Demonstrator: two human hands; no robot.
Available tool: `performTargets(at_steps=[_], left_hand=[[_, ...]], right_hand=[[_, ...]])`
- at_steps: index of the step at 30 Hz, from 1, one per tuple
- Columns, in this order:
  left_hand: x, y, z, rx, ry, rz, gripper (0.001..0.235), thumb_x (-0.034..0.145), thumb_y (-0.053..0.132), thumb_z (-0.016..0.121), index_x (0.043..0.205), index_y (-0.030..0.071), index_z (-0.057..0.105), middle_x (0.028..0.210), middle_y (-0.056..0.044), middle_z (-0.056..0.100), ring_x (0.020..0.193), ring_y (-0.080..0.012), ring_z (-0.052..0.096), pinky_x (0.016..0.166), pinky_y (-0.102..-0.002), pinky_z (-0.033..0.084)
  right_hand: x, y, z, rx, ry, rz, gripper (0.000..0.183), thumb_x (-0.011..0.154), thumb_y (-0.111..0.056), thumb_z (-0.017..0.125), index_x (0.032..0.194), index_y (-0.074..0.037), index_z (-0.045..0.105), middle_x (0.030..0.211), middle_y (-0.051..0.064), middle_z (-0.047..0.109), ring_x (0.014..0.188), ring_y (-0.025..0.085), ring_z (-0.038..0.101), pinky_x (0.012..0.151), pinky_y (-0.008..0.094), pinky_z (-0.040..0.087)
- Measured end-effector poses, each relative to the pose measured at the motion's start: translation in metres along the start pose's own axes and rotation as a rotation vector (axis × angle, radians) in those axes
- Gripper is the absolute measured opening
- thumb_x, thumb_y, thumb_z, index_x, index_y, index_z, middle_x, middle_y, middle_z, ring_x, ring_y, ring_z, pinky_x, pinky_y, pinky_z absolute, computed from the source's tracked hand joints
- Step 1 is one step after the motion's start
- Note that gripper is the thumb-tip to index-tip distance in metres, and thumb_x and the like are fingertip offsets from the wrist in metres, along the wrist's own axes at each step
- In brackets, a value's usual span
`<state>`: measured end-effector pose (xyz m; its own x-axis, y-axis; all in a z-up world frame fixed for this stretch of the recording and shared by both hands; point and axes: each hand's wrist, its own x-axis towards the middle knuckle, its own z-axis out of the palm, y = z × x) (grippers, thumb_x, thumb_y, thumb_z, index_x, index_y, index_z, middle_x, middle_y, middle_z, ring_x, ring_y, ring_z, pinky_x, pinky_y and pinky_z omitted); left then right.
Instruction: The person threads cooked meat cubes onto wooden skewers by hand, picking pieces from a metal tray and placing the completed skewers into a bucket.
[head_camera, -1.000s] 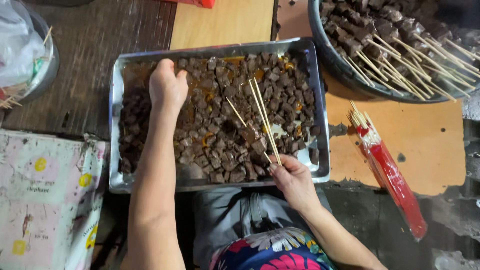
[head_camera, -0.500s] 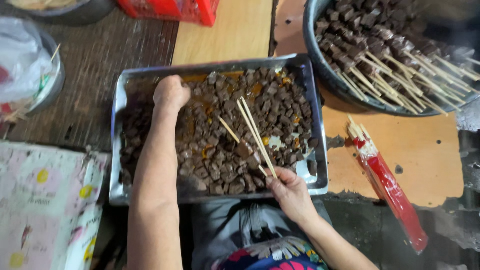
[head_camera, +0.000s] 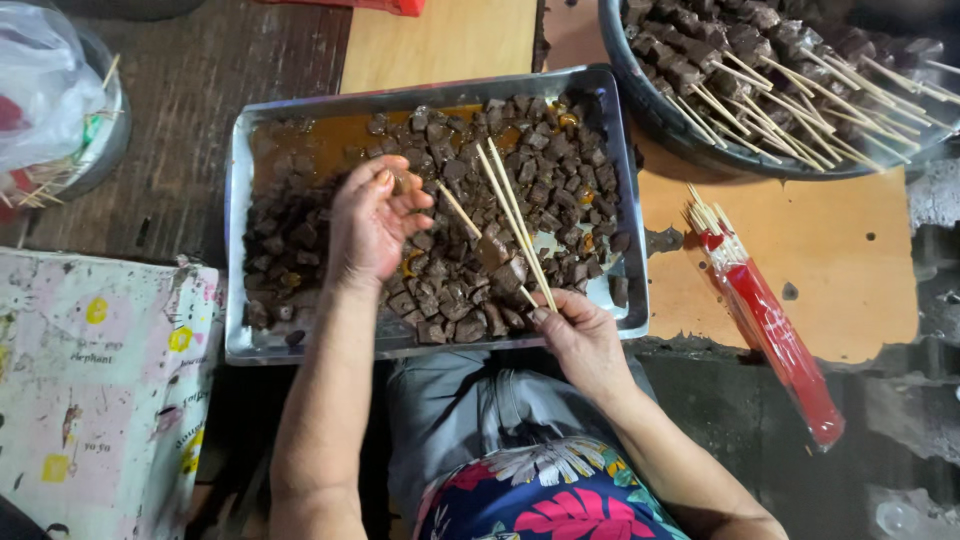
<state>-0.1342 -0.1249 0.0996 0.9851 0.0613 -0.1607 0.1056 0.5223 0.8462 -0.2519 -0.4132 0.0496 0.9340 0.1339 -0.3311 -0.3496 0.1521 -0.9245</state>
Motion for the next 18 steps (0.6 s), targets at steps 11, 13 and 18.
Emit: performTargets(at_steps=[11,13,18], left_hand=[[-0.027,-0.003,0.012,-0.153,-0.063,0.064,0.023,0.107,0.012,0.056,0.124,-0.003,0.059,0.103,-0.017,0.072,0.09,-0.0244,0.074,0.074,-0.035,0.064],[-0.031,-0.001,0.01,-0.083,-0.065,0.066,0.024,0.105,0.01,0.057,0.125,-0.003,0.06,0.102,-0.016,0.072,0.088,-0.0236,0.074,0.072,-0.034,0.065],[-0.036,0.001,0.014,-0.012,-0.101,0.108,0.02,0.103,0.007,0.063,0.121,-0.002,0.064,0.103,-0.015,0.073,0.089,-0.0219,0.074,0.073,-0.032,0.065]], right_hand=[[-0.017,0.004,0.01,0.006,-0.067,-0.06,0.02,0.097,-0.004,0.064,0.114,-0.001,0.075,0.088,-0.005,0.069,0.077,0.003,0.057,0.068,0.02,0.047],[-0.018,0.005,0.01,0.008,-0.07,-0.029,0.019,0.098,-0.004,0.064,0.114,-0.001,0.074,0.086,-0.005,0.068,0.076,0.004,0.057,0.068,0.02,0.048],[-0.017,0.008,0.01,-0.01,-0.085,-0.077,0.02,0.099,-0.004,0.064,0.116,-0.001,0.075,0.087,-0.004,0.067,0.077,0.003,0.055,0.069,0.02,0.047]])
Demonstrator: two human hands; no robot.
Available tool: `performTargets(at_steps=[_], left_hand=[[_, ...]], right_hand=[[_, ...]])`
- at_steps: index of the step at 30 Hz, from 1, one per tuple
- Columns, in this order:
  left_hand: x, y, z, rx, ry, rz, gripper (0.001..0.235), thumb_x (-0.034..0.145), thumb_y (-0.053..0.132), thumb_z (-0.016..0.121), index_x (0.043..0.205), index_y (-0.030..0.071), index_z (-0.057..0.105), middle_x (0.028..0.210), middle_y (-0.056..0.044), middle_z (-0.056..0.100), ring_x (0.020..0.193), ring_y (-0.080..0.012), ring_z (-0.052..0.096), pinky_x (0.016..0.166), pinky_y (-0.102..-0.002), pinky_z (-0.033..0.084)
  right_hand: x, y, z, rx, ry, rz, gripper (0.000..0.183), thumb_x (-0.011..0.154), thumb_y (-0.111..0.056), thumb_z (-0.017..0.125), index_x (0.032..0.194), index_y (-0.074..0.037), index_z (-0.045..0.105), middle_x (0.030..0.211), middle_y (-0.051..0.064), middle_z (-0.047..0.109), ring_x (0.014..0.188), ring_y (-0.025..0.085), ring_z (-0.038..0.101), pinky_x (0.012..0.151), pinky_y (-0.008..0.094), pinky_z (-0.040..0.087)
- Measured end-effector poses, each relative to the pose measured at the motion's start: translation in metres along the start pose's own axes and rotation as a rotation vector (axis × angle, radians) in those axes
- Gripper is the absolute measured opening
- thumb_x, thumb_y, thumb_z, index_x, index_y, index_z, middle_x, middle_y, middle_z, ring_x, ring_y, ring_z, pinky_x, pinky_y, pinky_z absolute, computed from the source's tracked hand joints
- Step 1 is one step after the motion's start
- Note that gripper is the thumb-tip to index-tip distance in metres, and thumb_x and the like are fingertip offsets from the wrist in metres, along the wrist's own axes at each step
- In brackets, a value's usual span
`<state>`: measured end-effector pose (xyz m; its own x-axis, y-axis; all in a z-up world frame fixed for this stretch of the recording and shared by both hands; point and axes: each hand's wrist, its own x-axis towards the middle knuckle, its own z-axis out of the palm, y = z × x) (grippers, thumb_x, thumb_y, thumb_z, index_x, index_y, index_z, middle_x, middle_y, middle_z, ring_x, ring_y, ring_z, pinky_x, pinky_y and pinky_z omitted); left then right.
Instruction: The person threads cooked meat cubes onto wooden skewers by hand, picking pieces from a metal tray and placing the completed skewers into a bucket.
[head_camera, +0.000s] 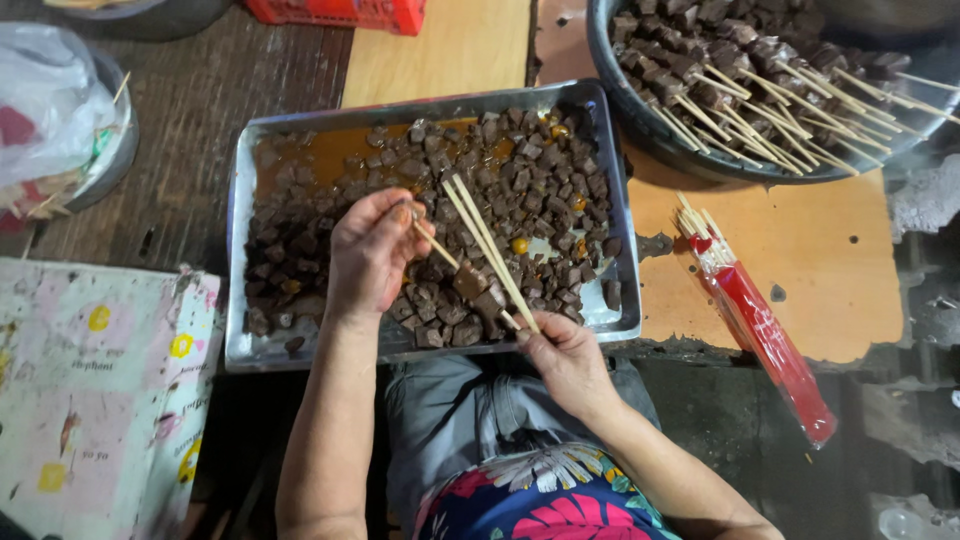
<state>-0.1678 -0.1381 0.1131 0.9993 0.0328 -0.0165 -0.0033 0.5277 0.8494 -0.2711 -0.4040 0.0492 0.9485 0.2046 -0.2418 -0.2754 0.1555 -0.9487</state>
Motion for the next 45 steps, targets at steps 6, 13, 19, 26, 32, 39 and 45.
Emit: performTargets(at_steps=[6,13,19,26,32,39,45], left_hand=[[-0.013,-0.008,0.009,0.178,0.107,0.022,0.014,0.1,0.012,0.068,0.111,0.004,0.07,0.097,-0.012,0.076,0.085,-0.0202,0.076,0.068,-0.033,0.066],[-0.04,-0.047,0.02,0.184,0.121,0.001,0.013,0.1,0.011,0.07,0.112,0.007,0.072,0.098,-0.012,0.075,0.085,-0.0182,0.072,0.071,-0.03,0.062],[0.032,-0.017,-0.028,1.045,0.203,0.104,0.016,0.099,0.002,0.05,0.1,0.004,0.066,0.099,-0.011,0.075,0.085,-0.0151,0.076,0.07,-0.025,0.066],[0.156,-0.029,-0.086,1.646,0.293,0.171,0.025,0.092,0.012,0.074,0.112,-0.001,0.069,0.106,-0.022,0.072,0.097,-0.0376,0.069,0.083,-0.045,0.056],[0.172,-0.039,-0.095,1.714,0.165,0.241,0.019,0.086,0.0,0.068,0.104,0.001,0.074,0.104,-0.023,0.072,0.095,-0.0413,0.069,0.082,-0.047,0.056],[0.156,-0.046,-0.094,1.925,-0.038,0.22,0.018,0.086,-0.007,0.068,0.102,0.002,0.073,0.097,-0.019,0.075,0.089,-0.0361,0.073,0.076,-0.047,0.062],[0.159,-0.036,-0.082,2.051,-0.004,-0.027,0.008,0.093,-0.002,0.07,0.1,0.002,0.072,0.1,-0.019,0.074,0.086,-0.0288,0.074,0.07,-0.039,0.064]], right_hand=[[0.004,0.008,0.012,0.085,-0.008,0.081,0.018,0.099,-0.004,0.065,0.114,-0.002,0.075,0.077,-0.007,0.061,0.063,0.002,0.045,0.055,0.019,0.037],[0.013,0.014,0.015,0.167,-0.007,0.182,0.018,0.098,-0.005,0.064,0.112,-0.003,0.075,0.074,-0.006,0.06,0.059,0.003,0.045,0.052,0.019,0.036],[0.021,0.003,-0.006,0.151,0.07,0.147,0.018,0.098,-0.006,0.064,0.112,-0.002,0.074,0.073,-0.005,0.061,0.057,0.003,0.045,0.05,0.02,0.036],[0.03,-0.008,-0.023,0.098,0.176,0.124,0.021,0.098,-0.005,0.066,0.116,0.0,0.074,0.076,-0.003,0.062,0.059,0.003,0.046,0.051,0.019,0.037],[0.026,-0.01,-0.048,0.189,0.275,0.128,0.021,0.097,-0.005,0.064,0.116,0.0,0.072,0.076,-0.001,0.063,0.056,0.004,0.046,0.048,0.02,0.036],[0.032,-0.011,-0.054,0.176,0.296,0.141,0.017,0.098,-0.005,0.064,0.114,-0.001,0.071,0.077,-0.001,0.064,0.058,0.005,0.049,0.049,0.02,0.037],[0.026,-0.007,-0.051,0.151,0.251,0.128,0.02,0.098,-0.006,0.066,0.116,-0.002,0.073,0.076,-0.003,0.061,0.058,0.003,0.046,0.05,0.019,0.035]])
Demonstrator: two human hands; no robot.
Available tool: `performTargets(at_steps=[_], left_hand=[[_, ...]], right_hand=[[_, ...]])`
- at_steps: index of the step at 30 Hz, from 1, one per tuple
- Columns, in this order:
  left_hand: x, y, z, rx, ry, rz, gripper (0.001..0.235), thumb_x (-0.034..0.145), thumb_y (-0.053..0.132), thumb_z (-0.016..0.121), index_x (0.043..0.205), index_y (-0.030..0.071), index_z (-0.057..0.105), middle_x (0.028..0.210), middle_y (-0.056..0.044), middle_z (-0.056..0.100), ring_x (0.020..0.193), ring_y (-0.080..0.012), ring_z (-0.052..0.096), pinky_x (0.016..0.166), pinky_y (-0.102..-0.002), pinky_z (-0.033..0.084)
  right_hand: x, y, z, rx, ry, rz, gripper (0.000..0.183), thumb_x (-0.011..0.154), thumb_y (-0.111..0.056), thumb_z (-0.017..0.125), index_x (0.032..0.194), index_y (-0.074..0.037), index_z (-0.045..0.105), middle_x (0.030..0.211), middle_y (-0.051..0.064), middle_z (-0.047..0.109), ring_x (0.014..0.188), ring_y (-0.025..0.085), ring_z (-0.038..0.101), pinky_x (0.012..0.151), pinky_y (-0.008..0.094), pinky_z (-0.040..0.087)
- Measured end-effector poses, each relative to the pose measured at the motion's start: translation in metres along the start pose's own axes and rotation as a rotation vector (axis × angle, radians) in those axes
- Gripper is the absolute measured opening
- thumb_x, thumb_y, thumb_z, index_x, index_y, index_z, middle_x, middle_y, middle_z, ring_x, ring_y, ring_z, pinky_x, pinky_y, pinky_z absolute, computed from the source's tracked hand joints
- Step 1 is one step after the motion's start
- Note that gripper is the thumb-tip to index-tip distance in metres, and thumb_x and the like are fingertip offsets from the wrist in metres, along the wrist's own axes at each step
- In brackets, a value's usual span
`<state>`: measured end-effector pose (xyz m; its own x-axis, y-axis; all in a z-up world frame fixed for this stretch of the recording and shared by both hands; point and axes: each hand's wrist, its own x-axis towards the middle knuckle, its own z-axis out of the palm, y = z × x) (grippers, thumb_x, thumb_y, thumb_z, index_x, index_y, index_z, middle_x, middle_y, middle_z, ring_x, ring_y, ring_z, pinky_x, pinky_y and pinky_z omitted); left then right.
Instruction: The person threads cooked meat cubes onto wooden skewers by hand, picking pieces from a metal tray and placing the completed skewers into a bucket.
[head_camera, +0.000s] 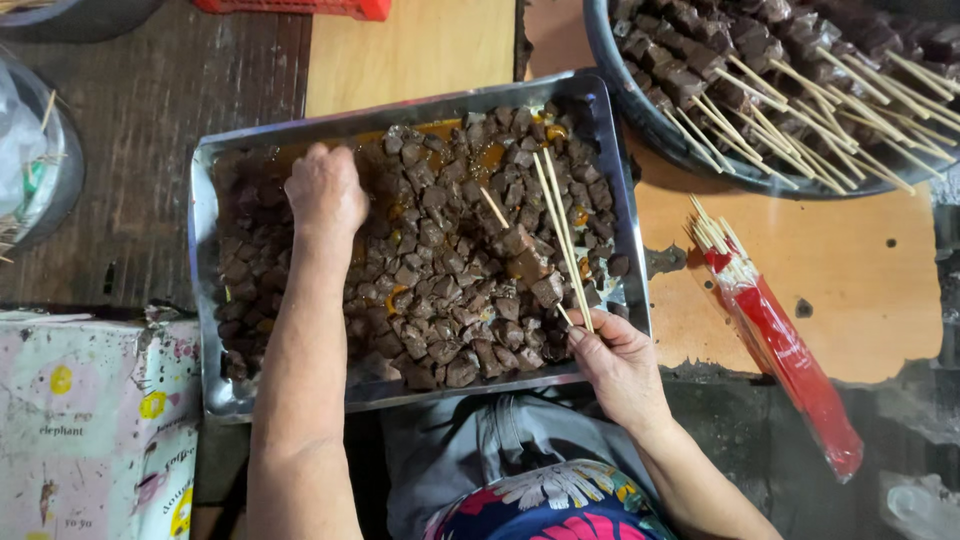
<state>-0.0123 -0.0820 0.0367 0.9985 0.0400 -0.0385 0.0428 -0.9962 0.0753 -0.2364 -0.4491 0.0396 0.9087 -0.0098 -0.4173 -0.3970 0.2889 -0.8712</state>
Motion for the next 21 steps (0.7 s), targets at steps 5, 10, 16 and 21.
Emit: performTargets(at_steps=[5,10,16,21], left_hand=[[-0.016,0.021,0.01,-0.219,0.043,0.316,0.04,0.081,-0.016,0.065,0.113,0.007,0.074,0.115,-0.014,0.073,0.095,-0.0283,0.073,0.085,-0.038,0.062],[-0.017,0.018,-0.004,-0.18,-0.14,0.168,0.049,0.077,-0.008,0.072,0.123,0.008,0.07,0.115,-0.02,0.068,0.103,-0.0373,0.067,0.089,-0.045,0.057],[-0.031,0.014,-0.015,-0.258,-0.052,0.089,0.043,0.078,-0.001,0.076,0.12,0.002,0.067,0.117,-0.023,0.068,0.11,-0.0386,0.066,0.097,-0.046,0.054],[-0.051,0.021,-0.032,-0.781,0.01,-0.161,0.041,0.088,0.007,0.075,0.127,0.003,0.061,0.118,-0.018,0.072,0.101,-0.0306,0.071,0.087,-0.042,0.057]], right_hand=[[0.0,0.004,0.0,-0.06,-0.025,0.046,0.02,0.097,-0.007,0.066,0.116,-0.004,0.074,0.078,-0.004,0.062,0.059,0.001,0.045,0.051,0.018,0.036],[-0.004,0.011,0.006,-0.151,-0.074,-0.009,0.016,0.099,-0.006,0.065,0.112,-0.001,0.074,0.082,-0.005,0.065,0.068,0.001,0.053,0.058,0.019,0.045],[-0.005,0.007,0.01,-0.152,-0.098,-0.026,0.018,0.097,-0.005,0.065,0.111,-0.002,0.076,0.079,-0.005,0.064,0.065,0.002,0.05,0.056,0.019,0.041],[-0.013,0.005,0.012,-0.058,-0.125,-0.038,0.017,0.097,-0.005,0.065,0.11,-0.003,0.075,0.077,-0.006,0.063,0.059,0.003,0.046,0.052,0.019,0.037]])
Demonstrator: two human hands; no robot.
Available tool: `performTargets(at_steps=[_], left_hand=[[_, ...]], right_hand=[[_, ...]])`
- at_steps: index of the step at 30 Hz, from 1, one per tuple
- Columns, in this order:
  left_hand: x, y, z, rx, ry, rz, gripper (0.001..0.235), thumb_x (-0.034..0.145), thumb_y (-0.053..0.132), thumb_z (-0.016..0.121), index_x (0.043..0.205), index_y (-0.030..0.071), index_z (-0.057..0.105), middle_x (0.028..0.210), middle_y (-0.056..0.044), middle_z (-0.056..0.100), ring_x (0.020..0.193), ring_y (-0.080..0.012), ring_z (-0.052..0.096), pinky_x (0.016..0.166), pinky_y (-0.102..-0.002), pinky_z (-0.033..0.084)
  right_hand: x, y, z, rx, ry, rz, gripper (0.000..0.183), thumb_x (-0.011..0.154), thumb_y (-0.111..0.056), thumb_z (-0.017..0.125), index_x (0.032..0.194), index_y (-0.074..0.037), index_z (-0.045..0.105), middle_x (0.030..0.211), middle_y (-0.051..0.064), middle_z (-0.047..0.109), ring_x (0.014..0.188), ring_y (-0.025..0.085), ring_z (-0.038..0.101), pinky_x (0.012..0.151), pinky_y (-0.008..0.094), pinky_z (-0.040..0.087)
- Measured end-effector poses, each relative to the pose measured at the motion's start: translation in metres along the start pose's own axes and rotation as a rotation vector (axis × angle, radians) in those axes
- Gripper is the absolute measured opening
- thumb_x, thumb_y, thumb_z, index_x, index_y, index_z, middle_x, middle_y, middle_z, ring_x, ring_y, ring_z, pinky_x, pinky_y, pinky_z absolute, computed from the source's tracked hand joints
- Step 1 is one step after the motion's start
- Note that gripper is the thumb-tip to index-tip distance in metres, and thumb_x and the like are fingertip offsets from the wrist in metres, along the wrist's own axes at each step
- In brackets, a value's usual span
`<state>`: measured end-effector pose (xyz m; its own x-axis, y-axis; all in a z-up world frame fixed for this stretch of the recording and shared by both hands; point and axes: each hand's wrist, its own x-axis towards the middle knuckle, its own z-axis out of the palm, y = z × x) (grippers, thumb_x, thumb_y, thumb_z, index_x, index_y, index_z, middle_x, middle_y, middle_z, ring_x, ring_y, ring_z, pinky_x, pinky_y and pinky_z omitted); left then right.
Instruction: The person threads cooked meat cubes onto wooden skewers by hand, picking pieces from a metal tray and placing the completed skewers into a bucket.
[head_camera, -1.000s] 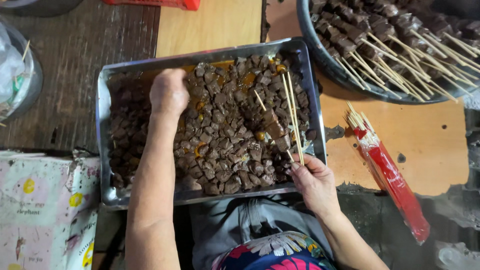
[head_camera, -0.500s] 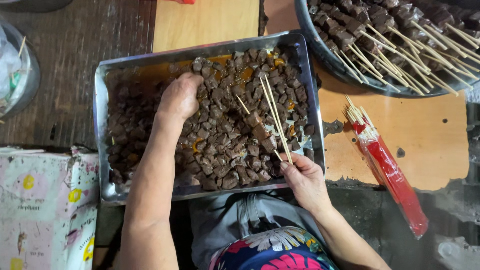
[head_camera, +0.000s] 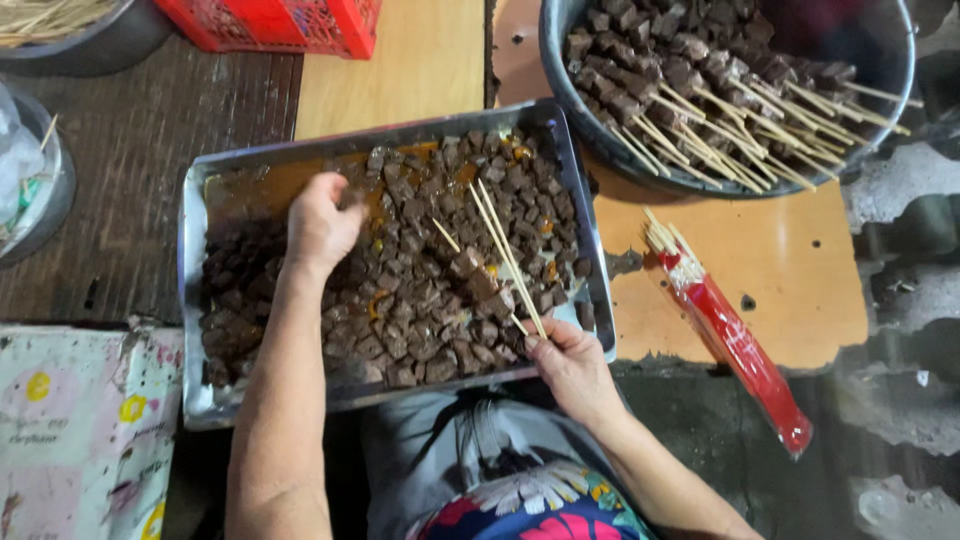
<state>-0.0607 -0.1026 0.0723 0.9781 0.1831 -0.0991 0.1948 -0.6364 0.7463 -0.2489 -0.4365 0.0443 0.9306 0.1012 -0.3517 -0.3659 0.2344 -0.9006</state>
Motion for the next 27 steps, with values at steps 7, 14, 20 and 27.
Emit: performTargets(at_steps=[7,14,20,27], left_hand=[[-0.071,0.031,-0.002,-1.308,-0.133,-0.062,0.039,0.095,0.008,0.054,0.133,0.004,0.054,0.119,-0.016,0.072,0.088,-0.0241,0.075,0.068,-0.032,0.062],[-0.115,0.066,0.005,-1.206,0.001,-0.089,0.027,0.105,0.01,0.049,0.129,0.0,0.056,0.112,-0.019,0.07,0.085,-0.024,0.072,0.071,-0.034,0.061],[-0.128,0.065,0.011,-1.326,-0.025,-0.045,0.027,0.106,0.012,0.05,0.13,0.0,0.055,0.112,-0.017,0.07,0.088,-0.0241,0.073,0.074,-0.034,0.062],[-0.137,0.056,0.012,-1.269,-0.023,-0.016,0.028,0.106,0.011,0.053,0.131,-0.001,0.056,0.112,-0.018,0.07,0.089,-0.0238,0.073,0.077,-0.037,0.063]], right_hand=[[-0.012,-0.001,0.011,0.005,-0.013,0.045,0.016,0.098,-0.007,0.065,0.11,-0.003,0.075,0.073,-0.005,0.061,0.058,0.003,0.047,0.051,0.02,0.037],[-0.027,0.016,0.011,0.073,-0.126,-0.007,0.017,0.098,-0.007,0.067,0.112,-0.003,0.075,0.074,-0.006,0.06,0.059,0.002,0.045,0.051,0.019,0.035],[-0.031,0.021,0.013,0.071,-0.116,-0.009,0.017,0.098,-0.007,0.067,0.112,-0.003,0.075,0.077,-0.005,0.063,0.063,0.002,0.049,0.055,0.019,0.039],[-0.033,0.023,0.014,0.077,-0.117,0.048,0.016,0.097,-0.005,0.067,0.111,-0.003,0.075,0.076,-0.002,0.065,0.059,0.003,0.048,0.051,0.018,0.038]])
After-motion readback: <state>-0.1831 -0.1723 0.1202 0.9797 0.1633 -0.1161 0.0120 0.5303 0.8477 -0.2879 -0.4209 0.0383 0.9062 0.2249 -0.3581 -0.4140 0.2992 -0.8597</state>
